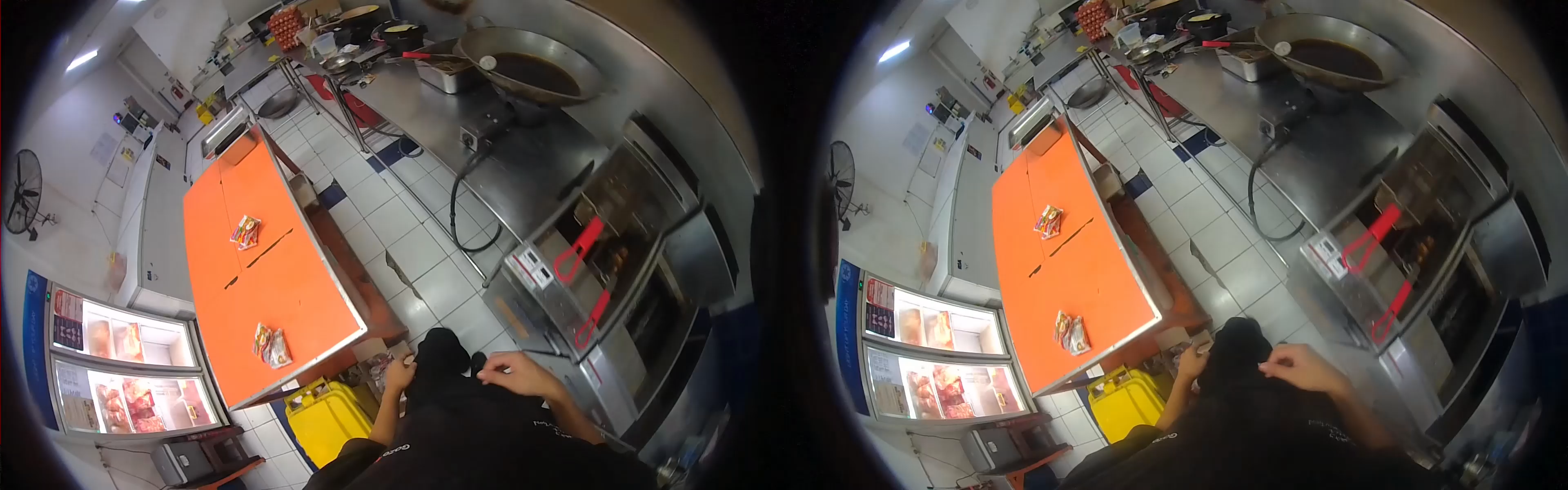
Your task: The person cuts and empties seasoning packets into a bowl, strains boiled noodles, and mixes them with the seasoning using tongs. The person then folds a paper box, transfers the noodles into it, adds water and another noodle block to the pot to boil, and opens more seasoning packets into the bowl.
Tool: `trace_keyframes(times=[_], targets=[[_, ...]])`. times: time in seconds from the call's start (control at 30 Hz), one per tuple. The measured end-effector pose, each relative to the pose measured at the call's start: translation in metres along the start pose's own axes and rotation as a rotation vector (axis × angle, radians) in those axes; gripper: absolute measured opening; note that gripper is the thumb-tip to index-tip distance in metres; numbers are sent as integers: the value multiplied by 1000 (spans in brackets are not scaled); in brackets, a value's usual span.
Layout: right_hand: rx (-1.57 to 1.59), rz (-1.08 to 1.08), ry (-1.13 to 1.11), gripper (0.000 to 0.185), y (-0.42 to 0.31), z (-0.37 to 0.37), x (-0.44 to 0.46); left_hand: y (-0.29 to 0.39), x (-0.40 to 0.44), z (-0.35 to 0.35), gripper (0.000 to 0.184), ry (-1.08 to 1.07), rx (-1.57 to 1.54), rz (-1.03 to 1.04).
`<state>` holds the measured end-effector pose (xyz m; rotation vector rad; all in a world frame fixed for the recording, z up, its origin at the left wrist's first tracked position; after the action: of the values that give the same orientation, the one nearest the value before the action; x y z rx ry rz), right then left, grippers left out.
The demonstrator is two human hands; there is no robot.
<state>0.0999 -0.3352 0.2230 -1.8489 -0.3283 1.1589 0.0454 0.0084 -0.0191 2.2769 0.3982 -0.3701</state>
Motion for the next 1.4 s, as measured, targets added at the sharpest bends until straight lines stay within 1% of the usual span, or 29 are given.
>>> trace_keyframes(times=[0.07, 0.1, 0.2, 0.23, 0.3, 0.37, 0.4, 0.43, 0.47, 0.5, 0.57, 0.6, 0.67, 0.7, 0.77, 0.8, 0.87, 0.9, 0.97, 1.0, 1.03, 1.1, 1.17, 1.23, 1.27, 1.3, 1.33, 1.37, 1.4], targets=[[150, -319, -22, 40, -37, 16, 4, 3, 0, -24, 51, -16, -266, -133], [113, -231, -12, 40, -58, -67, 45, 46, 86, 12, 51, -70, -345, -141], [117, -302, -270, 42, -121, -91, 122, 39, 181, -54, 50, 9, -417, -111], [120, -298, -259, 42, -136, -108, 147, 37, 207, -63, 50, -1, -416, -147], [72, -214, -412, 45, -174, -137, 198, 39, 269, -101, 49, -19, -409, -175], [67, -232, -416, 45, -215, -167, 253, 37, 320, -151, 49, 20, -367, -178], [91, -339, -455, 46, -238, -178, 279, 38, 354, -176, 49, 18, -365, -167], [113, -445, -497, 46, -262, -190, 302, 40, 386, -201, 48, 66, -399, -97], [130, -418, -555, 46, -280, -201, 323, 39, 413, -225, 47, 106, -430, -35], [140, -417, -551, 46, -298, -215, 343, 33, 446, -246, 47, 98, -425, -37], [146, -531, -624, 46, -337, -243, 377, 24, 512, -289, 43, 155, -384, 32], [159, -532, -628, 46, -355, -259, 398, 28, 540, -309, 43, 150, -376, 22], [134, -693, -740, 51, -392, -288, 435, 50, 596, -356, 41, 205, -444, 87], [152, -695, -742, 51, -405, -302, 459, 60, 621, -374, 41, 198, -433, 77], [336, -853, -831, 52, -436, -334, 502, 79, 670, -402, 41, 156, -444, 84], [348, -858, -831, 52, -447, -347, 526, 78, 691, -413, 41, 152, -433, 77], [354, -855, -880, 53, -468, -379, 571, 72, 734, -423, 40, 19, -415, -167], [372, -861, -877, 53, -477, -395, 592, 69, 751, -427, 40, 11, -402, -176], [229, -663, -797, 50, -484, -423, 641, 41, 778, -421, 37, 61, -585, -259], [192, -611, -719, 49, -486, -433, 664, 26, 781, -419, 37, 49, -575, -282], [215, -609, -723, 49, -497, -445, 683, 11, 787, -423, 35, 59, -545, -272], [80, -456, -665, 49, -515, -471, 724, -22, 807, -434, 34, 60, -512, -265], [70, -430, -627, 48, -531, -490, 758, -54, 820, -449, 31, 134, -443, -317], [19, -403, -516, 49, -551, -518, 790, -14, 839, -486, 31, 97, -348, -316], [23, -397, -513, 49, -556, -526, 806, -16, 854, -500, 33, 91, -370, -461], [28, -374, -443, 50, -557, -535, 825, -23, 870, -512, 34, 83, -388, -607], [38, -348, -374, 51, -560, -544, 843, -38, 893, -518, 34, 71, -382, -611], [50, -342, -367, 51, -565, -550, 857, -44, 929, -529, 36, 90, -362, -374], [94, -325, -299, 52, -573, -560, 873, -44, 963, -544, 37, 84, -347, -249]])
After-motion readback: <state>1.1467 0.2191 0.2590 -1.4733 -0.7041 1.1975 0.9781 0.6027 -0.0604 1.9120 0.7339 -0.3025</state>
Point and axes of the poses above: each hand's wrist, its own x-axis towards the middle knuckle, its own z-axis out of the palm, y = z × x, the point moved 5 cm from there along x, towards the middle knuckle, and after that the axes turned 5 degrees about -x, right-handed, at the moved point
